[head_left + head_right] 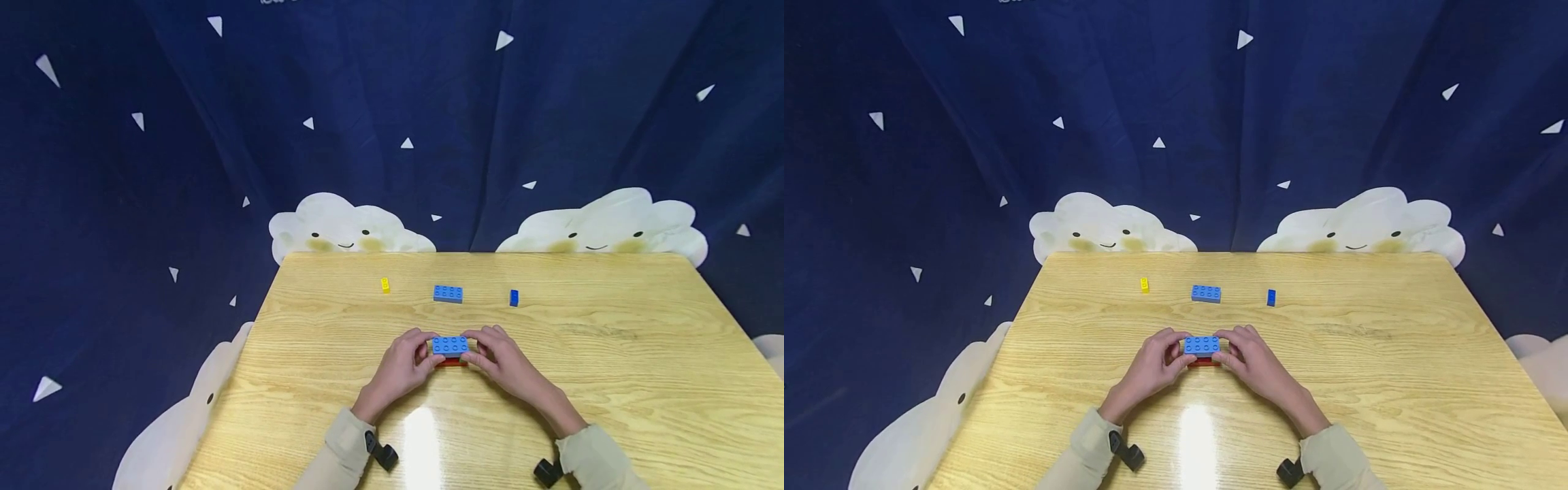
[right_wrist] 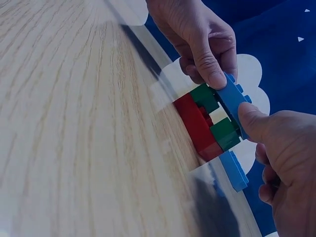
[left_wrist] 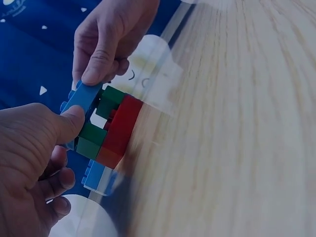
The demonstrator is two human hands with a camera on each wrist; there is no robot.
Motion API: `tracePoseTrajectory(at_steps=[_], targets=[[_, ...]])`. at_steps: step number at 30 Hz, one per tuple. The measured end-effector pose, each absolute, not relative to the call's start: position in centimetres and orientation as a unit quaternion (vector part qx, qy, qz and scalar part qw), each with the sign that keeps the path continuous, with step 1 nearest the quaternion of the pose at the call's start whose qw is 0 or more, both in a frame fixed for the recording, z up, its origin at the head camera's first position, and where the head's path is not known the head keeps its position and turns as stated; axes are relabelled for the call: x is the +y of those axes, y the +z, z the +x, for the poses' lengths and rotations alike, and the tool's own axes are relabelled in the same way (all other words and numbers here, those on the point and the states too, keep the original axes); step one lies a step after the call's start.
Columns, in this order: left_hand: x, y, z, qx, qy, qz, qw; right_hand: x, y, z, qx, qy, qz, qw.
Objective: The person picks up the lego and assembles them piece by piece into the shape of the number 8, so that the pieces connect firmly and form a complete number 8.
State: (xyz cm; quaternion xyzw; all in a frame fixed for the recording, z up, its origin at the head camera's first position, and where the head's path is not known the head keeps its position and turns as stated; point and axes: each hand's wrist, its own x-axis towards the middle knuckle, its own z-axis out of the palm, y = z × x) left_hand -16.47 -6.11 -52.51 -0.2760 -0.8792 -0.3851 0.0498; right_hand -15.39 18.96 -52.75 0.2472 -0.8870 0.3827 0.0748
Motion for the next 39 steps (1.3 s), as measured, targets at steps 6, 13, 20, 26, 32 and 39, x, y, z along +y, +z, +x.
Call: tracePoseTrajectory(at_steps=[6,13,20,26,32,39], targets=[[-6.1,-52.8,-16.6,-0.88,-0.385,-0.275,0.048,19.1,-53.1,-15.6,-0.887,0.378,0.251,0.084],[-6.2,-53.1,-16.7,-0.879,-0.387,-0.275,0.052,19.0,-53.5,-15.6,-0.885,0.375,0.259,0.094],[-6.3,-53.3,-16.8,-0.881,-0.38,-0.277,0.06,19.0,-53.9,-15.6,-0.882,0.38,0.262,0.093],[-6.3,-53.4,-17.0,-0.883,-0.37,-0.282,0.068,19.0,-54.2,-15.6,-0.872,0.391,0.275,0.111],[-6.3,-53.6,-17.0,-0.884,-0.366,-0.281,0.076,19.1,-54.8,-15.7,-0.866,0.395,0.282,0.12],[-6.0,-53.4,-16.9,-0.884,-0.364,-0.28,0.089,19.1,-54.8,-15.6,-0.874,0.371,0.285,0.134]])
